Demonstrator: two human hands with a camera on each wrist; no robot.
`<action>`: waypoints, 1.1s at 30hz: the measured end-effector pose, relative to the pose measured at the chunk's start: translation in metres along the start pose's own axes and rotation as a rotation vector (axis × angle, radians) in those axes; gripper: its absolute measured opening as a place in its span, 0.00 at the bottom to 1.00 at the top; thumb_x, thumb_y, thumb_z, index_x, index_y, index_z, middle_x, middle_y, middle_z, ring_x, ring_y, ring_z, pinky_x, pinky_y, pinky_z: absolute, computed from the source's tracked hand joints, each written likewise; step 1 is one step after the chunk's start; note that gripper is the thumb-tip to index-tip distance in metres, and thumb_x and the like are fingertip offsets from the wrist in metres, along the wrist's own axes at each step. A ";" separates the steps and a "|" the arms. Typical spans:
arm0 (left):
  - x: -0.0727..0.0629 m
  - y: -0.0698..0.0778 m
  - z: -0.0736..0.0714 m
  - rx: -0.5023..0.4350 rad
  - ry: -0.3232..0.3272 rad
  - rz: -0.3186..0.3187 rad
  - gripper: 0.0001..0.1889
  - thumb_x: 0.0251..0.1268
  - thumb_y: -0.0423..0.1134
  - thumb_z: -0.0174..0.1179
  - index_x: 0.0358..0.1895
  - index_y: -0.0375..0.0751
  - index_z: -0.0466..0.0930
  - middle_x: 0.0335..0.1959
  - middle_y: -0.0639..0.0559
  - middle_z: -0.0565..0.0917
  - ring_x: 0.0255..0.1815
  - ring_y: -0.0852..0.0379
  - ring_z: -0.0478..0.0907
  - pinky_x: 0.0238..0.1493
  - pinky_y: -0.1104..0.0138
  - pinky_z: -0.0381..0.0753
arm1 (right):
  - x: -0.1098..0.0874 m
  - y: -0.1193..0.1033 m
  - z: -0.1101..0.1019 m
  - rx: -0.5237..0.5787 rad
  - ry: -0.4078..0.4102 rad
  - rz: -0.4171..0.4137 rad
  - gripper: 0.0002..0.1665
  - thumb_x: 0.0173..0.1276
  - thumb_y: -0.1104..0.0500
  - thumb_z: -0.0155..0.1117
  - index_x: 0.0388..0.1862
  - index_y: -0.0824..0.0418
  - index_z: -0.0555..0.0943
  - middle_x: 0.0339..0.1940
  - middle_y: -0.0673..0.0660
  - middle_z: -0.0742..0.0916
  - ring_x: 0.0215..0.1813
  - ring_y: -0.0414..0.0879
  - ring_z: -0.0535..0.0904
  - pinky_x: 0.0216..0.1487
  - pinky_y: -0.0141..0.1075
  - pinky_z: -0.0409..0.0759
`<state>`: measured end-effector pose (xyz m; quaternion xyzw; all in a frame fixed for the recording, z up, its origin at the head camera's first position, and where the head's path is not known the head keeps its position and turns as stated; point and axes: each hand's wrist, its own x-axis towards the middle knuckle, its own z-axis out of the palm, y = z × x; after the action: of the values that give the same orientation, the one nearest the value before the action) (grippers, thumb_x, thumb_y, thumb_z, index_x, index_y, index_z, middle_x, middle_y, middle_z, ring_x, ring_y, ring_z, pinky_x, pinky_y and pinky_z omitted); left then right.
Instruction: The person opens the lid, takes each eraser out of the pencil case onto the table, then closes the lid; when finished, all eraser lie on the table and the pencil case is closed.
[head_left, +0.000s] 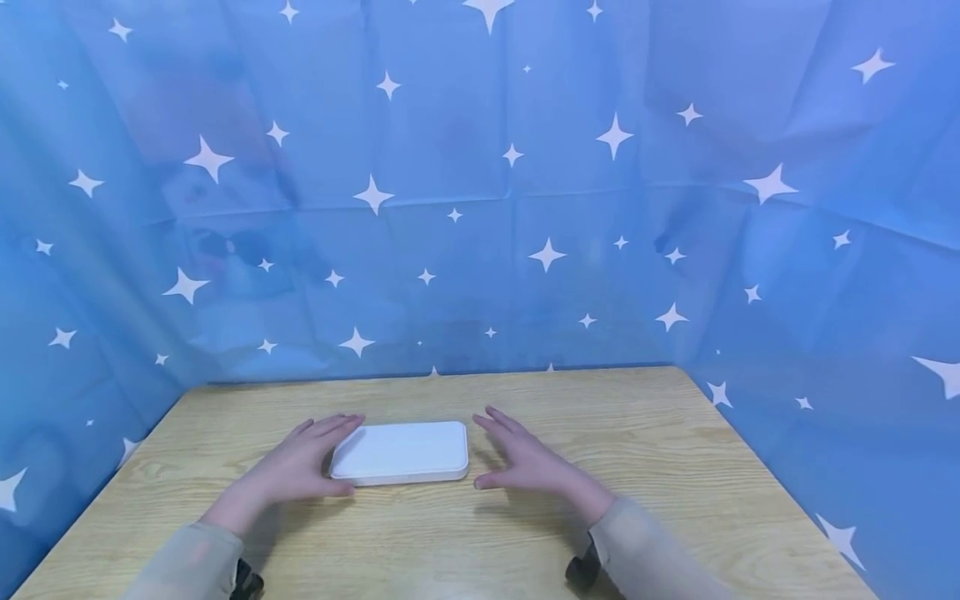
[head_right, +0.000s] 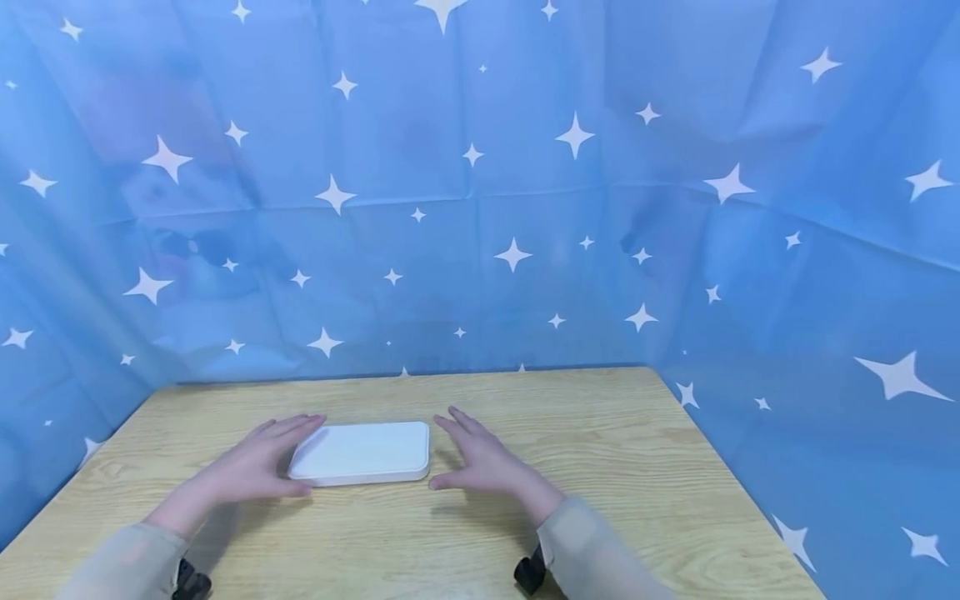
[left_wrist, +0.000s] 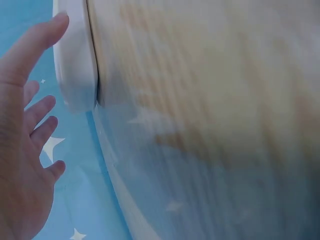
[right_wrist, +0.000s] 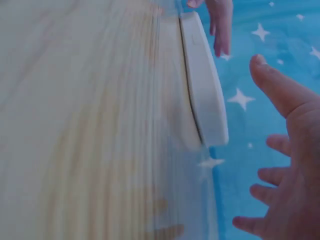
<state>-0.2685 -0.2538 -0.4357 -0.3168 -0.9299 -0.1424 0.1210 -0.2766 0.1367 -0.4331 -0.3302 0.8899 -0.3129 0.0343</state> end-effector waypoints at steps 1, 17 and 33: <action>0.001 0.000 0.001 0.006 -0.002 -0.002 0.54 0.41 0.64 0.72 0.72 0.38 0.64 0.68 0.42 0.70 0.68 0.39 0.65 0.64 0.35 0.55 | 0.003 -0.002 0.003 0.011 -0.006 -0.007 0.57 0.56 0.39 0.72 0.78 0.57 0.57 0.79 0.61 0.53 0.76 0.62 0.49 0.69 0.59 0.57; 0.014 -0.007 0.008 0.007 -0.102 -0.041 0.53 0.38 0.60 0.72 0.70 0.32 0.65 0.67 0.40 0.71 0.67 0.40 0.66 0.66 0.38 0.55 | 0.048 -0.014 0.026 -0.083 -0.111 -0.004 0.55 0.55 0.43 0.75 0.77 0.54 0.59 0.78 0.60 0.57 0.77 0.55 0.53 0.70 0.53 0.60; 0.023 -0.002 0.009 -0.011 -0.173 -0.039 0.50 0.40 0.52 0.72 0.69 0.30 0.66 0.67 0.36 0.69 0.67 0.37 0.66 0.65 0.45 0.64 | 0.055 -0.022 0.031 -0.221 -0.129 0.016 0.52 0.54 0.46 0.76 0.75 0.53 0.63 0.76 0.60 0.63 0.74 0.56 0.59 0.68 0.51 0.63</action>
<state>-0.2884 -0.2392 -0.4372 -0.3103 -0.9421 -0.1218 0.0358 -0.2989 0.0738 -0.4371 -0.3442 0.9176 -0.1906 0.0572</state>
